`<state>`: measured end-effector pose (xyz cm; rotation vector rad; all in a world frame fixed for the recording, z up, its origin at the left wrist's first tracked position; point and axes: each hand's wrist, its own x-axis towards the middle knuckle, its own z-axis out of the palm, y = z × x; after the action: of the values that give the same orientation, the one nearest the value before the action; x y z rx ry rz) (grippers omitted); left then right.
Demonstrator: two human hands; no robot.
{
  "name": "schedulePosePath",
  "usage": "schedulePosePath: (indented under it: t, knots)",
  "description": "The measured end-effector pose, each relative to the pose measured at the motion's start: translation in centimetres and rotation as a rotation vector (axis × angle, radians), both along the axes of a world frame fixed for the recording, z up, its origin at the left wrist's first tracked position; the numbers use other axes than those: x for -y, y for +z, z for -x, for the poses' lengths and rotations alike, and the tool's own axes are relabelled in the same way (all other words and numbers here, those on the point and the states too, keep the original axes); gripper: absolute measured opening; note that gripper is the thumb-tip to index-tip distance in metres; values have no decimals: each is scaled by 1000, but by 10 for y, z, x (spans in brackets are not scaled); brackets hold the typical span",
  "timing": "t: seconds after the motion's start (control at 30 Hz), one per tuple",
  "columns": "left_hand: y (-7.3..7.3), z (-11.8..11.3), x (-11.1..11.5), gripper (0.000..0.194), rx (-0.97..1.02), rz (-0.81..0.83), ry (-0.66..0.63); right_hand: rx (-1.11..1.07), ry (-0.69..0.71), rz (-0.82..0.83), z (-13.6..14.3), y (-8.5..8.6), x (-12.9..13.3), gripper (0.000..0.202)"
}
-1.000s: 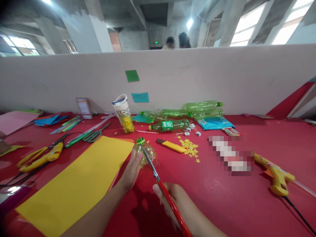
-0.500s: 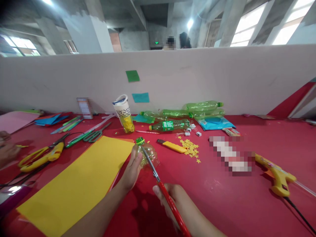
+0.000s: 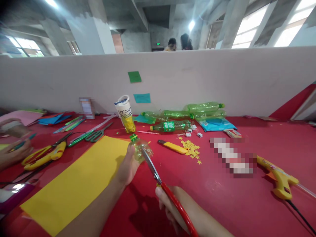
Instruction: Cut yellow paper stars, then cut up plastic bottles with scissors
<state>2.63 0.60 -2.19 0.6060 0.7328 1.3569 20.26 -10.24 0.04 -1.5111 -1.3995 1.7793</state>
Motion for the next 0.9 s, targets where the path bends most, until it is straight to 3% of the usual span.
schedulePosePath:
  t: [0.1,0.23,0.37,0.9]
  knots:
    - [4,10,-8,22,101,-50,-118,136,30,-144,-9,3,-2,49]
    - [6,17,-12,21,152,-36,-90,393,175,-288,-20,13,-6,45]
    - [7,15,-9,20,150,-23,-99,495,242,-320,-21,18,-8,48]
    - [7,-2,4,29,49,32,-112,80,100,-98,-8,2,-3,44]
